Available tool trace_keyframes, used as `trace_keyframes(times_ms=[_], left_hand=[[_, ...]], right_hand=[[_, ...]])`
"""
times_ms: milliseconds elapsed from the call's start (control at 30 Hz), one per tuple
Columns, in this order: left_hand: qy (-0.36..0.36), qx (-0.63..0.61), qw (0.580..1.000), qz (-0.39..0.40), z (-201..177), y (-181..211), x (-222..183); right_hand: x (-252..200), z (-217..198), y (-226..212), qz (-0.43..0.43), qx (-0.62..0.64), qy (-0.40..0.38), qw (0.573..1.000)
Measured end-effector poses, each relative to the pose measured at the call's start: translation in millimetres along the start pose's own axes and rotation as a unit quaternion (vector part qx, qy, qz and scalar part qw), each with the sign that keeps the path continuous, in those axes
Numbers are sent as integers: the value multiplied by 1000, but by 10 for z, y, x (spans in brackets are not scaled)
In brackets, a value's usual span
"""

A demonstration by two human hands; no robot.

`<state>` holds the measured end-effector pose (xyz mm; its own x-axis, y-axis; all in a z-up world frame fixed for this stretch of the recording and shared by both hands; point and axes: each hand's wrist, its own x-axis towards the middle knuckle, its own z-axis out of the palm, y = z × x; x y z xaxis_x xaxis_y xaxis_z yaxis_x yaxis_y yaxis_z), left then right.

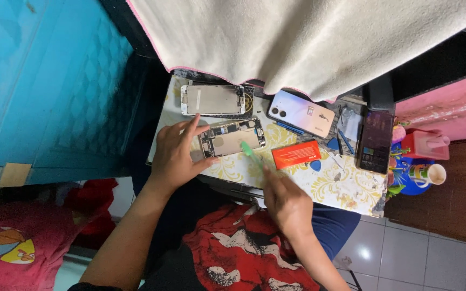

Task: Cleaning internal smartphone components with a toothbrush and inspecting parts for reassembly.

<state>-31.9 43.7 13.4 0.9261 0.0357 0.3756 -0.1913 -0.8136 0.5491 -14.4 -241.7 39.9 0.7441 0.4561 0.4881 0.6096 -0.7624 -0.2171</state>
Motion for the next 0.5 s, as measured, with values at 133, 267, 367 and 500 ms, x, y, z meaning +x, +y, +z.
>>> trace_keyframes(times_ms=[133, 267, 367, 500], left_hand=[[14, 12, 1000, 22, -14, -25, -7], [15, -2, 1000, 17, -4, -31, -4], [17, -2, 1000, 16, -30, -11, -6], [16, 0, 1000, 13, -37, -27, -6]], right_hand=[[-2, -31, 65, -6, 18, -2, 1000], [56, -13, 6, -11, -19, 11, 1000], [39, -26, -47, -20, 25, -6, 999], [84, -84, 68, -6, 12, -12, 1000]])
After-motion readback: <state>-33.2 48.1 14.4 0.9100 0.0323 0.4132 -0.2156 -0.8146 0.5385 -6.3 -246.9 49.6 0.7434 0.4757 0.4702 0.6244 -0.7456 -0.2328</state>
